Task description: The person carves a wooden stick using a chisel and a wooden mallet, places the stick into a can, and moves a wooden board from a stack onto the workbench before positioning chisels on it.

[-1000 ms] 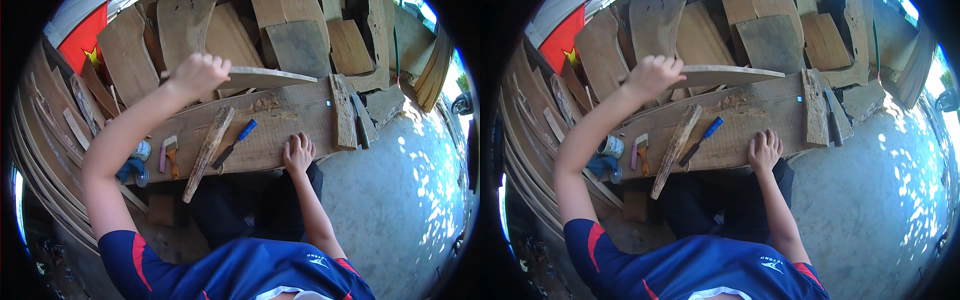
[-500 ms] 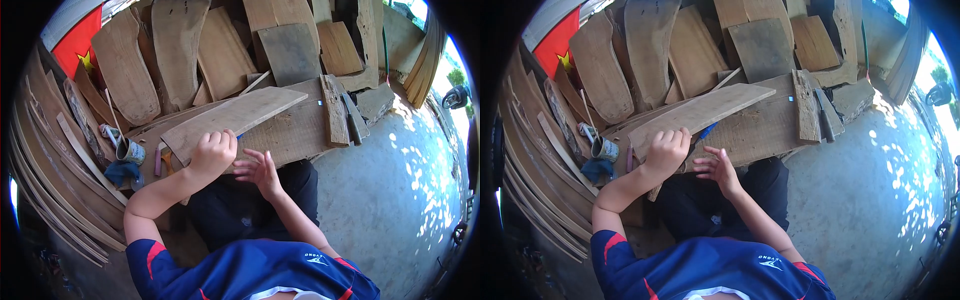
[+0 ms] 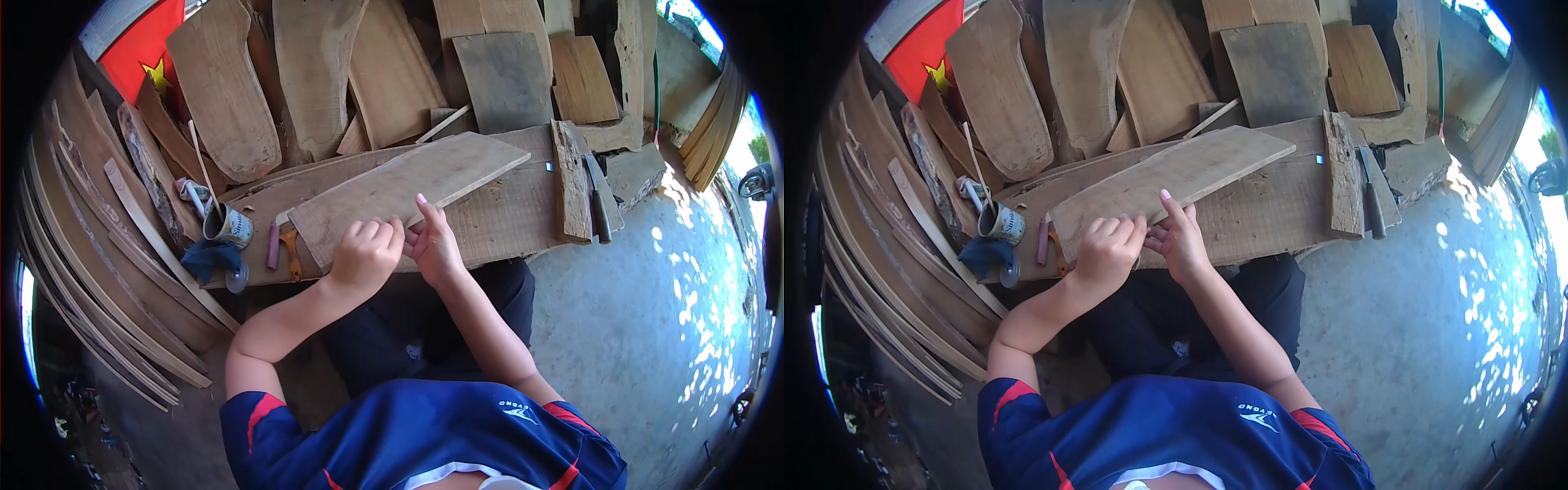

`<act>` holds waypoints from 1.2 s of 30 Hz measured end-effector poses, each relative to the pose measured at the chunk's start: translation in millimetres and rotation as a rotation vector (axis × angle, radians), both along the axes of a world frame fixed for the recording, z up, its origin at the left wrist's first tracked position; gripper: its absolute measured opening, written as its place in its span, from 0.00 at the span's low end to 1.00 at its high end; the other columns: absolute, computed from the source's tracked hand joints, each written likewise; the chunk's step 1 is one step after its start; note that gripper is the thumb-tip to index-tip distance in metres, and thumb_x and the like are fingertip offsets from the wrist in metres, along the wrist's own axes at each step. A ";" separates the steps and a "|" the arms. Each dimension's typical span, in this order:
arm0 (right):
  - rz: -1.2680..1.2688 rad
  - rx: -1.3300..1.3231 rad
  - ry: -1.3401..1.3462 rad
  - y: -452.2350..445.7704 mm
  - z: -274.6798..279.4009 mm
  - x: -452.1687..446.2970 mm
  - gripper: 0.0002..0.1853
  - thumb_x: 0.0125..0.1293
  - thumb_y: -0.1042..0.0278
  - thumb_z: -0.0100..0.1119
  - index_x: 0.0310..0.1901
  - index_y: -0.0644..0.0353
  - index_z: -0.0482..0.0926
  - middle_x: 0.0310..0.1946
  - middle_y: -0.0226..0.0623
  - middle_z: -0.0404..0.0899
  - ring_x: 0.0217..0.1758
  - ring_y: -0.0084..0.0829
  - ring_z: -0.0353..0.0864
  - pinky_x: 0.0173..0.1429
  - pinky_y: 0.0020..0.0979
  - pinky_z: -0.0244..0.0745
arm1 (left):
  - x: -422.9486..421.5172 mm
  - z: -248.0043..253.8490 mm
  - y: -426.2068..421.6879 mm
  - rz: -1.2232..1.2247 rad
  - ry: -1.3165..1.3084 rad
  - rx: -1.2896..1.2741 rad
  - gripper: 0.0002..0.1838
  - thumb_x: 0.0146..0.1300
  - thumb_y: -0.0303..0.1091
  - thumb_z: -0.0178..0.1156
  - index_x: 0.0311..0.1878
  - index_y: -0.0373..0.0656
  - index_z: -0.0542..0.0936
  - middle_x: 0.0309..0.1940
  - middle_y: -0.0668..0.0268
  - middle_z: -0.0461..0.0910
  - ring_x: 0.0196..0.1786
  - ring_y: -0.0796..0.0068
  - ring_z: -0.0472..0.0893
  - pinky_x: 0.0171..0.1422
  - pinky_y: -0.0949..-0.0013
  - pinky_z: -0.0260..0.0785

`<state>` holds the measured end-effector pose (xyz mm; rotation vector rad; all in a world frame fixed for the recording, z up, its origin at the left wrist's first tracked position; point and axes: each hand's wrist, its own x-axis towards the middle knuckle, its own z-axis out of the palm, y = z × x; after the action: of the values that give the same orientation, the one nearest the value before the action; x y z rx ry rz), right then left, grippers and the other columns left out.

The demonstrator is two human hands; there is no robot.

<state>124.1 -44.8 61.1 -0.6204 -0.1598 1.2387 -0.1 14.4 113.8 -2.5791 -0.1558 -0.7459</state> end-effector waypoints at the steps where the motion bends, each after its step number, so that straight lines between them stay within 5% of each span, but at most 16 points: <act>1: -0.082 -0.028 -0.051 1.3 0.2 -3.5 0.20 0.65 0.61 0.57 0.53 0.52 0.61 0.42 0.38 0.72 0.38 0.32 0.79 0.41 0.34 0.78 | 1.1 -0.4 -4.5 -0.030 -0.035 -0.032 0.16 0.50 0.27 0.57 0.44 0.37 0.79 0.26 0.65 0.76 0.30 0.69 0.77 0.36 0.69 0.68; 2: -0.164 -0.056 -0.101 2.5 0.4 -6.1 0.18 0.65 0.64 0.58 0.52 0.52 0.61 0.42 0.37 0.73 0.37 0.30 0.79 0.39 0.31 0.78 | 3.7 0.2 -9.3 -0.054 -0.093 -0.013 0.10 0.52 0.29 0.57 0.37 0.37 0.79 0.23 0.68 0.74 0.30 0.73 0.77 0.35 0.70 0.67; 5: -0.202 -0.036 -0.147 1.1 -23.1 8.8 0.10 0.63 0.71 0.55 0.44 0.55 0.68 0.32 0.29 0.74 0.25 0.20 0.75 0.29 0.24 0.75 | 0.7 5.8 -37.0 -0.186 -0.184 -0.319 0.07 0.54 0.29 0.59 0.37 0.43 0.79 0.18 0.70 0.69 0.24 0.73 0.74 0.30 0.69 0.65; 8: -0.330 -0.162 -0.219 -23.4 1.5 25.7 0.08 0.64 0.68 0.55 0.43 0.56 0.71 0.28 0.26 0.75 0.21 0.19 0.74 0.24 0.21 0.73 | -9.9 5.2 -74.2 -0.496 -0.235 -0.514 0.06 0.53 0.33 0.65 0.33 0.45 0.80 0.17 0.73 0.68 0.20 0.75 0.72 0.26 0.72 0.65; 10: -0.387 -0.168 -0.296 -37.0 -24.5 63.2 0.07 0.64 0.66 0.56 0.39 0.58 0.75 0.32 0.30 0.78 0.29 0.21 0.78 0.33 0.25 0.75 | -13.1 -7.4 -88.1 -0.659 -0.079 -0.721 0.06 0.54 0.35 0.68 0.31 0.46 0.80 0.17 0.72 0.71 0.22 0.74 0.75 0.27 0.72 0.68; 12: -0.420 -0.149 -0.376 -57.0 -26.0 90.6 0.15 0.68 0.64 0.53 0.49 0.67 0.72 0.40 0.37 0.79 0.41 0.29 0.80 0.47 0.31 0.77 | -13.0 -29.6 -93.4 -0.614 0.113 -0.811 0.08 0.56 0.38 0.65 0.29 0.46 0.79 0.18 0.70 0.72 0.23 0.72 0.76 0.29 0.70 0.69; 16: -0.289 -0.268 -0.470 -105.4 -34.7 139.7 0.18 0.71 0.60 0.48 0.51 0.70 0.73 0.43 0.39 0.79 0.43 0.28 0.80 0.50 0.30 0.75 | -26.3 -79.1 -75.9 -0.327 0.210 -0.829 0.10 0.56 0.40 0.64 0.26 0.44 0.80 0.22 0.65 0.77 0.29 0.66 0.78 0.35 0.65 0.71; 19: -0.299 -0.434 -0.614 -129.5 -65.0 146.0 0.19 0.73 0.58 0.46 0.53 0.66 0.72 0.44 0.36 0.79 0.45 0.25 0.78 0.51 0.28 0.73 | -37.1 -82.5 -43.4 -0.028 -0.213 -0.847 0.06 0.53 0.34 0.65 0.27 0.44 0.80 0.26 0.64 0.77 0.33 0.63 0.78 0.37 0.63 0.72; 22: -0.337 -0.489 -0.588 -143.1 -101.4 132.3 0.18 0.73 0.56 0.46 0.53 0.63 0.73 0.46 0.31 0.78 0.48 0.22 0.74 0.56 0.27 0.69 | -61.0 -95.9 -3.1 0.408 -0.463 -0.670 0.08 0.55 0.32 0.62 0.37 0.42 0.80 0.41 0.59 0.75 0.46 0.56 0.75 0.51 0.58 0.68; 25: -0.352 -0.572 -0.697 -148.1 -124.1 120.0 0.20 0.74 0.54 0.42 0.55 0.62 0.71 0.48 0.33 0.76 0.51 0.23 0.72 0.59 0.28 0.66 | -93.8 -115.1 21.8 0.824 -0.353 -0.565 0.20 0.58 0.41 0.61 0.52 0.43 0.77 0.43 0.54 0.75 0.48 0.52 0.75 0.52 0.55 0.68; 26: -0.374 -0.608 -0.722 -148.2 -127.4 115.0 0.20 0.75 0.53 0.41 0.55 0.62 0.71 0.48 0.33 0.76 0.51 0.24 0.71 0.59 0.29 0.65 | -100.5 -116.5 24.1 0.826 -0.351 -0.561 0.20 0.58 0.41 0.61 0.52 0.43 0.77 0.43 0.54 0.75 0.48 0.52 0.75 0.52 0.55 0.68; 28: -0.370 -0.641 -0.755 -146.4 -133.8 106.5 0.21 0.75 0.52 0.38 0.55 0.62 0.70 0.49 0.36 0.75 0.52 0.25 0.71 0.60 0.30 0.64 | -110.7 -122.0 26.9 0.846 -0.208 -0.942 0.24 0.62 0.48 0.57 0.56 0.43 0.74 0.43 0.50 0.76 0.47 0.49 0.77 0.50 0.53 0.70; 32: -0.347 -0.722 -0.881 -136.8 -146.7 93.8 0.23 0.76 0.52 0.35 0.53 0.63 0.70 0.48 0.39 0.75 0.52 0.29 0.71 0.61 0.30 0.63 | -115.6 -141.8 16.3 0.730 -0.144 -0.852 0.34 0.65 0.52 0.53 0.72 0.61 0.54 0.32 0.50 0.78 0.34 0.46 0.80 0.37 0.51 0.73; 34: -0.361 -0.839 -1.060 -128.6 -151.6 85.6 0.24 0.75 0.49 0.33 0.49 0.65 0.69 0.46 0.53 0.75 0.51 0.44 0.74 0.57 0.38 0.66 | -108.9 -150.8 7.7 0.764 -0.182 -0.734 0.34 0.66 0.52 0.51 0.73 0.69 0.50 0.22 0.52 0.76 0.26 0.48 0.79 0.30 0.51 0.73; 36: -0.400 -0.878 -1.218 -120.7 -146.1 69.5 0.25 0.75 0.50 0.33 0.44 0.69 0.69 0.41 0.62 0.75 0.47 0.58 0.74 0.50 0.45 0.69 | -103.0 -154.0 -0.8 0.826 -0.207 -0.795 0.33 0.67 0.52 0.49 0.73 0.69 0.49 0.23 0.51 0.77 0.26 0.48 0.80 0.31 0.51 0.73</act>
<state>193.7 -165.5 -85.0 -2.0209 -0.4754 0.3407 -103.1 13.6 -40.2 -2.6735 -1.7534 -0.6832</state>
